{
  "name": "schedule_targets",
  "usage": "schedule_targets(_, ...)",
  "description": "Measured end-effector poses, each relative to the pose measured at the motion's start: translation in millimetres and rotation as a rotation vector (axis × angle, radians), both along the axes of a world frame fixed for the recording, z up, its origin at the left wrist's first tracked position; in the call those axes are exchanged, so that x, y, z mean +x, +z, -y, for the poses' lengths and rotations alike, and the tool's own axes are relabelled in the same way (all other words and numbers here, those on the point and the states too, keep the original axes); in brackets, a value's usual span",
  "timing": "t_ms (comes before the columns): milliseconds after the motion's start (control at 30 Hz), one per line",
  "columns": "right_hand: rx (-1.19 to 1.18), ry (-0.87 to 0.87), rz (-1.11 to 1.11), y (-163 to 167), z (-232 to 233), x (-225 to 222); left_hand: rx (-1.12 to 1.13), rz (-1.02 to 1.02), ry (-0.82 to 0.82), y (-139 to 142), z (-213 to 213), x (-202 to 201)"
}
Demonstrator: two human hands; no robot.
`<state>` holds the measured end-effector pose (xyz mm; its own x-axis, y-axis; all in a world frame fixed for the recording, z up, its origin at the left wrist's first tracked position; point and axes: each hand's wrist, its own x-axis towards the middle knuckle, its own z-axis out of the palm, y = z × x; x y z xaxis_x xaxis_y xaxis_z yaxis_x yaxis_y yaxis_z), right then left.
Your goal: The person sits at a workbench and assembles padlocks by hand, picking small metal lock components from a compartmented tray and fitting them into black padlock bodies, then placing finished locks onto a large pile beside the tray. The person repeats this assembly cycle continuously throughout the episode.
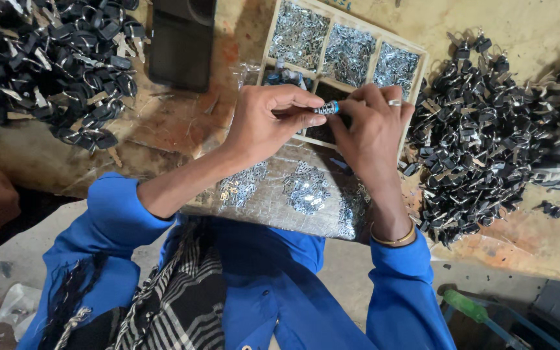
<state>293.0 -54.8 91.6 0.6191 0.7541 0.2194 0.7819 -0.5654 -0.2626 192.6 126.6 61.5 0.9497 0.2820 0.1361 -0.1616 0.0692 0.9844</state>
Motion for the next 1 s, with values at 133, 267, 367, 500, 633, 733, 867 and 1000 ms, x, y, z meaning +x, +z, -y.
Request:
schedule_targets(133, 0.096, -0.025, -0.072, 5.5, 2.6, 3.0, -0.002, -0.005, 0.012, -1.4, 1.0, -0.3)
schedule_targets(267, 0.34, 0.001, -0.306, 15.3, 3.5, 0.9, 0.067, -0.011, 0.015, -1.4, -0.4, -0.6)
schedule_targets(367, 0.565, 0.109, -0.59, 18.2, -0.4, -5.9, 0.107, 0.003, 0.016, -0.8, -0.9, -0.4)
schedule_targets(500, 0.42, 0.138, -0.402, 20.1, -3.4, -11.4, 0.113, 0.018, 0.014, -0.1, -0.6, -1.0)
schedule_targets(633, 0.41, 0.145, -0.347, 18.3, -6.4, -15.2, 0.122, 0.001, 0.018, -0.3, -0.2, -2.6)
schedule_targets(733, 0.398, 0.142, -0.353, 17.3, -6.6, -16.4, 0.116, -0.001, 0.012, 0.4, -1.0, -3.1)
schedule_targets(867, 0.4, 0.241, -0.184, 17.4, -3.9, -12.5, 0.133, 0.022, 0.001, 1.5, -1.0, -3.5)
schedule_targets(1000, 0.477, 0.1, -0.478, 15.7, 0.8, -5.2, 0.103, 0.044, -0.003, 0.5, -1.7, -2.8)
